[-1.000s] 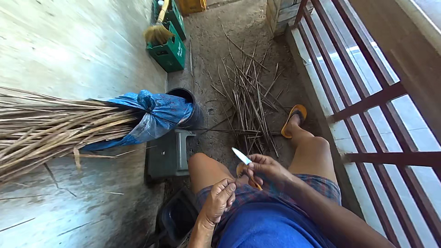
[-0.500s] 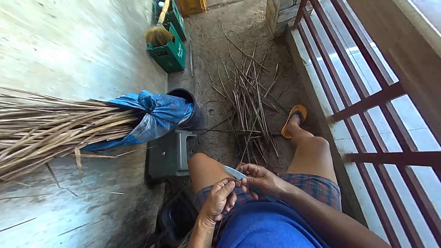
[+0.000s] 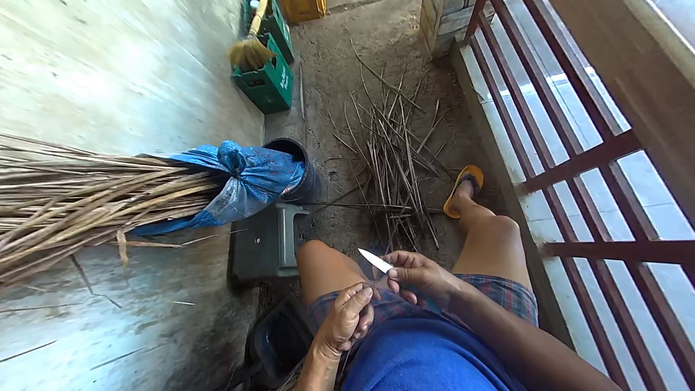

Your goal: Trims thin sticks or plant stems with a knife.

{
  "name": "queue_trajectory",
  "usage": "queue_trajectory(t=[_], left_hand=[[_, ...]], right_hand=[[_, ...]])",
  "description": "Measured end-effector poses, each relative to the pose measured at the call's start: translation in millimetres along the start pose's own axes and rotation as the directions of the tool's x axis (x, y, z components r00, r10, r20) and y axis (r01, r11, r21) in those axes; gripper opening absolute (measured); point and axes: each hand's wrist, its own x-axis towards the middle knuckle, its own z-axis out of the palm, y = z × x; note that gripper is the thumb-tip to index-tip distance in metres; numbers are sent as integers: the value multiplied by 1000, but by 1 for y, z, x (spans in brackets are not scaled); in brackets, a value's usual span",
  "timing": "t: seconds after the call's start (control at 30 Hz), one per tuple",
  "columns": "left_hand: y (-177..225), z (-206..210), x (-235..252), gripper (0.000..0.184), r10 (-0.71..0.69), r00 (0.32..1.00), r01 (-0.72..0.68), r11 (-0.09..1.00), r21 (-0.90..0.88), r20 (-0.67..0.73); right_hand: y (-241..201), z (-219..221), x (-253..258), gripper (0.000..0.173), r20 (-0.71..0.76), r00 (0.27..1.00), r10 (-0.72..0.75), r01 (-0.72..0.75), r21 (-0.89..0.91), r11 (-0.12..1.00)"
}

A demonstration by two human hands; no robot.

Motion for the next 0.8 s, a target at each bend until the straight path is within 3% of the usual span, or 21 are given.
queue_trajectory(t=[0.13,0.3,0.5,0.6,0.7,0.8], left_hand=[[0,0,3,31,-14,1000,14,1000,-20,12],[-2,-3,1,29,-33,999,35,995,-88,31],[-2,-8,-6,27,-43,995,55,990,-133,95],[-6,-9,-4,30,-47,998,48,999,-20,52],[-7,-3,4,32,21,996,-8,990,144,-90],[-1,7,14,27,126,976,-84,970,230,-175]], right_hand=[[2,4,1,23,-22,999,-32,32,-6,999],[10,4,0,18,78,997,25,-22,-42,999],[-24,-14,4,15,-180,977,-111,114,10,993],[-22,-10,3,15,-229,964,-133,133,-18,991],[-18,-5,3,20,-284,946,-154,134,-89,987],[-5,2,7,23,-218,961,-168,130,-178,975]])
